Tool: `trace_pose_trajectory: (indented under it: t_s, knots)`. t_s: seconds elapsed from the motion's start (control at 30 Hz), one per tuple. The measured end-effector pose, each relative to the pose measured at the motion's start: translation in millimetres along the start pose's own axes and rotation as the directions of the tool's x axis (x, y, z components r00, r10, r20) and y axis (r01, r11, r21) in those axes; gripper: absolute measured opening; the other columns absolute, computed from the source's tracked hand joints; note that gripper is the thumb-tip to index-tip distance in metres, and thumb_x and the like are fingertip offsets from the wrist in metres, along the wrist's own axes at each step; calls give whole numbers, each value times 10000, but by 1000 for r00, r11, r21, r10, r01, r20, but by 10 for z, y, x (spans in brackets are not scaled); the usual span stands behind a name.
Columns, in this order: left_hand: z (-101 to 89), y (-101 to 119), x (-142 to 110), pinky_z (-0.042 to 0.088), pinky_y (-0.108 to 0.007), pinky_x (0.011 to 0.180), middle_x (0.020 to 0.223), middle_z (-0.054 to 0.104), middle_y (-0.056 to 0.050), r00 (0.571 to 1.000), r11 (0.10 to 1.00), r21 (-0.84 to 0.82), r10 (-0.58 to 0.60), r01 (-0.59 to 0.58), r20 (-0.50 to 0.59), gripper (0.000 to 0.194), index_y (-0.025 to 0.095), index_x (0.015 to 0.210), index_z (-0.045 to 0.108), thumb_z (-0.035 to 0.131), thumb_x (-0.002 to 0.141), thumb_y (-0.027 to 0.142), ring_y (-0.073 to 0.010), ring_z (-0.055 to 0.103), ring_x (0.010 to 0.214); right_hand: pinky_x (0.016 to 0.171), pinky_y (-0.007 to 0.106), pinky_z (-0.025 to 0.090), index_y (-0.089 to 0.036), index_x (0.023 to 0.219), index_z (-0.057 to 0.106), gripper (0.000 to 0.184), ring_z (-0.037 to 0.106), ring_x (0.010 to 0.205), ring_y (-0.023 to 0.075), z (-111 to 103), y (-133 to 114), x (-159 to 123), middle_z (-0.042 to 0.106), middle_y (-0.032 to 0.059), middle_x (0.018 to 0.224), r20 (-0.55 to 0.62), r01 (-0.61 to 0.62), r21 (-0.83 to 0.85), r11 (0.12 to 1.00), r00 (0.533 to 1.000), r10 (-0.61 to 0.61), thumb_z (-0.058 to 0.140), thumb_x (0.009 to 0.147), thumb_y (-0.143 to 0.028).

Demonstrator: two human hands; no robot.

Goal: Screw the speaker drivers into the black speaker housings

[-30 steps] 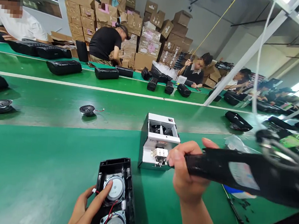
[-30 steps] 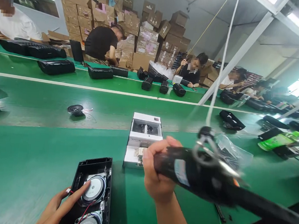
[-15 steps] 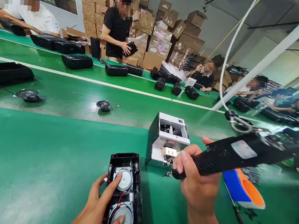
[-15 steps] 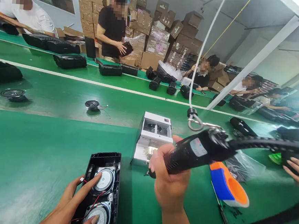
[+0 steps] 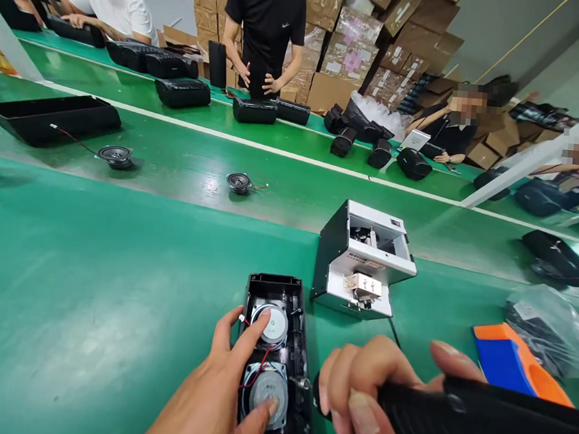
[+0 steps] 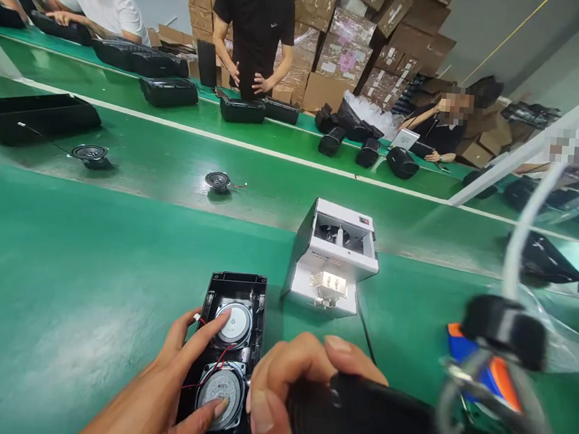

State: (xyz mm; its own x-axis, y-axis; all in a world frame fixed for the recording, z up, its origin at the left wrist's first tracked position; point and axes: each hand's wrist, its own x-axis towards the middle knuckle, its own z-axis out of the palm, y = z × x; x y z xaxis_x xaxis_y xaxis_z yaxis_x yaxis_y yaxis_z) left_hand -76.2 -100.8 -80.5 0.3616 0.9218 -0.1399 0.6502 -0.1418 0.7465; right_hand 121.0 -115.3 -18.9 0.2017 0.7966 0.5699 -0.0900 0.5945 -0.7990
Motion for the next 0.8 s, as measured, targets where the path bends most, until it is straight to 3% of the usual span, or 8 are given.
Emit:
trace_pose_trajectory:
  t_s: [0.1,0.5,0.67,0.8]
  knots:
    - [1,-5,-2,685,-480,1058,1858,158,-62,1000,999,-30,-9,9,5,1005,570,1743,187,646,914,235,-275,815,1209,531,312,449,-409,1559,422,534,523,561,130,75,87,6,554,-76,790,-68,-25,-31,999,997,23,665,1124,-216]
    - [-102,84,28,629,-448,1110,1867,123,-22,986,985,-107,-123,135,112,953,557,1739,261,667,915,302,-270,776,1277,605,315,485,-393,1579,410,515,591,671,150,63,281,-84,552,-68,826,-91,-125,-72,990,989,118,648,1152,-232]
    - [-93,100,20,642,-468,1086,1864,149,-59,989,988,-93,-112,121,97,949,527,1746,292,671,911,285,-297,794,1242,632,301,491,-388,1535,452,498,571,684,150,28,334,-101,540,-64,820,-68,-148,-22,989,987,146,675,1131,-201]
    - [-26,77,17,631,-449,1128,1855,180,-54,996,990,-110,-82,85,24,975,516,1739,324,694,885,228,-297,779,1290,615,278,477,-384,1408,501,371,528,649,126,34,358,-87,523,-63,849,-26,-167,24,986,986,167,658,1131,-194]
